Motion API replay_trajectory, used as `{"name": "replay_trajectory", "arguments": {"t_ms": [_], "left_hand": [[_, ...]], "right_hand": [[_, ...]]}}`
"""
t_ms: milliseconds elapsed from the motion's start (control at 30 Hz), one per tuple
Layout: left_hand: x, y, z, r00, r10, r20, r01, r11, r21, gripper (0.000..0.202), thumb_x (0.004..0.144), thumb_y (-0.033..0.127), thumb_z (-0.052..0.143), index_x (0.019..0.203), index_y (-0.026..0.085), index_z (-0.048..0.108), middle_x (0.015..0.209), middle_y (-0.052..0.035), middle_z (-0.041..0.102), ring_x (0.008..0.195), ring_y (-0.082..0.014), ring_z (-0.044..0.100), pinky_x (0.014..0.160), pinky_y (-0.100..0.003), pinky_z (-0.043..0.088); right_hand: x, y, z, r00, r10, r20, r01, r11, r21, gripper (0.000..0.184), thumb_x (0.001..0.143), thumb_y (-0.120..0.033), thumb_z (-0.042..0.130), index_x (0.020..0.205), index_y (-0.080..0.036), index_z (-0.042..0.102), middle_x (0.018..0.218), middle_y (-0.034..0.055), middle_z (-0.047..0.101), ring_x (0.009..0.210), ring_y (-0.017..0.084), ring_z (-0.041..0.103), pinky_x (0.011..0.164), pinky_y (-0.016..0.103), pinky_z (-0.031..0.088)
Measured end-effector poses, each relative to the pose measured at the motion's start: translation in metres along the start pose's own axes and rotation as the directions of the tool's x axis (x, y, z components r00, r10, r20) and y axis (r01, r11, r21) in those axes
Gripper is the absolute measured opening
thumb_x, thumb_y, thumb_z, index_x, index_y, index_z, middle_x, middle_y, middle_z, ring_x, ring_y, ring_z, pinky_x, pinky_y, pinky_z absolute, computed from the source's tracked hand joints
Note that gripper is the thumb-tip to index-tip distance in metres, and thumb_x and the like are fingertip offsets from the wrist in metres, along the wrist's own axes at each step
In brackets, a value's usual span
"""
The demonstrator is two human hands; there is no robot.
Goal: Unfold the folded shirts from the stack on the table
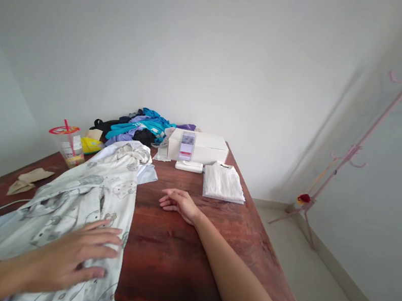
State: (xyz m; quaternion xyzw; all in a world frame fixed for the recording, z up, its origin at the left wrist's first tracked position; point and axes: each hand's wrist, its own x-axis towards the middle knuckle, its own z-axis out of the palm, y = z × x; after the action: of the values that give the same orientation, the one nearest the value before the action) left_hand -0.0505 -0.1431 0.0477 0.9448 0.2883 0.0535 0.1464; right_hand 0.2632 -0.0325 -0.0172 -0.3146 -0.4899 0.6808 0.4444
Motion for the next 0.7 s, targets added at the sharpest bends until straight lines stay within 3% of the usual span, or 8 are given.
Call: {"name": "replay_trajectory", "arguments": {"t_ms": [100, 267, 400, 467, 533, 600, 700], "left_hand": [[-0.02, 0.003, 0.007, 0.999, -0.012, -0.053, 0.014, 0.999, 0.031, 0.024, 0.097, 0.045, 0.057, 0.112, 0.032, 0.069, 0.116, -0.004, 0.07, 0.116, -0.0267, 0.06, 0.118, -0.048, 0.026], [-0.018, -0.006, 0.013, 0.981, -0.058, -0.183, 0.084, 0.987, 0.138, 0.036, 0.1, 0.04, 0.05, 0.074, 0.022, 0.068, 0.08, -0.0043, 0.069, 0.09, -0.0246, 0.063, 0.11, -0.049, 0.034], [0.001, -0.003, 0.006, 0.936, -0.3, -0.183, 0.344, 0.89, 0.299, 0.045, 0.098, 0.041, 0.051, 0.067, 0.018, 0.073, 0.07, -0.0114, 0.07, 0.078, -0.0306, 0.068, 0.098, -0.056, 0.042], [0.019, 0.003, -0.005, 0.914, -0.393, -0.103, 0.405, 0.856, 0.321, 0.039, 0.095, 0.04, 0.054, 0.072, 0.016, 0.075, 0.075, -0.0142, 0.073, 0.077, -0.0335, 0.07, 0.084, -0.05, 0.049], [0.043, 0.007, -0.017, 0.929, -0.37, 0.008, 0.355, 0.896, 0.267, 0.032, 0.092, 0.041, 0.058, 0.079, 0.019, 0.076, 0.081, -0.0118, 0.075, 0.078, -0.032, 0.071, 0.072, -0.04, 0.049], [0.071, 0.007, -0.027, 0.966, -0.249, 0.068, 0.234, 0.956, 0.175, 0.028, 0.092, 0.044, 0.059, 0.084, 0.023, 0.076, 0.085, -0.0073, 0.076, 0.077, -0.0277, 0.072, 0.065, -0.032, 0.046], [0.112, -0.005, -0.032, 0.997, -0.062, 0.036, 0.058, 0.993, 0.104, 0.026, 0.093, 0.042, 0.058, 0.087, 0.025, 0.075, 0.084, -0.0042, 0.077, 0.075, -0.0242, 0.071, 0.062, -0.03, 0.042]], "right_hand": [[0.0, 0.002, 0.0, 1.0, -0.008, -0.013, 0.008, 1.0, -0.011, 0.04, 0.084, -0.046, 0.074, 0.111, -0.016, 0.07, 0.097, 0.0101, 0.074, 0.085, 0.019, 0.07, 0.081, 0.033, 0.055], [0.0, 0.004, 0.0, 0.999, -0.023, -0.026, 0.022, 0.999, -0.024, 0.04, 0.083, -0.047, 0.074, 0.11, -0.017, 0.071, 0.097, 0.0101, 0.074, 0.085, 0.019, 0.071, 0.08, 0.033, 0.054], [0.0, 0.005, 0.002, 0.999, -0.019, -0.04, 0.017, 0.999, -0.043, 0.045, 0.08, -0.048, 0.077, 0.11, -0.016, 0.07, 0.096, 0.0107, 0.074, 0.082, 0.018, 0.07, 0.079, 0.032, 0.054], [0.0, 0.004, 0.003, 0.999, -0.015, -0.047, 0.012, 0.998, -0.053, 0.047, 0.079, -0.049, 0.079, 0.11, -0.014, 0.07, 0.096, 0.0108, 0.074, 0.082, 0.018, 0.07, 0.078, 0.032, 0.054], [-0.001, 0.004, 0.005, 0.998, -0.013, -0.056, 0.01, 0.998, -0.055, 0.049, 0.078, -0.049, 0.079, 0.11, -0.013, 0.07, 0.095, 0.0104, 0.074, 0.081, 0.017, 0.07, 0.078, 0.031, 0.054], [0.0, 0.004, 0.005, 0.998, -0.011, -0.059, 0.007, 0.998, -0.057, 0.049, 0.078, -0.049, 0.08, 0.111, -0.013, 0.07, 0.093, 0.0101, 0.074, 0.08, 0.016, 0.069, 0.077, 0.03, 0.054], [0.001, 0.006, 0.005, 0.999, -0.002, -0.051, -0.002, 0.998, -0.067, 0.047, 0.079, -0.048, 0.08, 0.11, -0.013, 0.071, 0.092, 0.0095, 0.074, 0.079, 0.016, 0.069, 0.076, 0.029, 0.053]]}}
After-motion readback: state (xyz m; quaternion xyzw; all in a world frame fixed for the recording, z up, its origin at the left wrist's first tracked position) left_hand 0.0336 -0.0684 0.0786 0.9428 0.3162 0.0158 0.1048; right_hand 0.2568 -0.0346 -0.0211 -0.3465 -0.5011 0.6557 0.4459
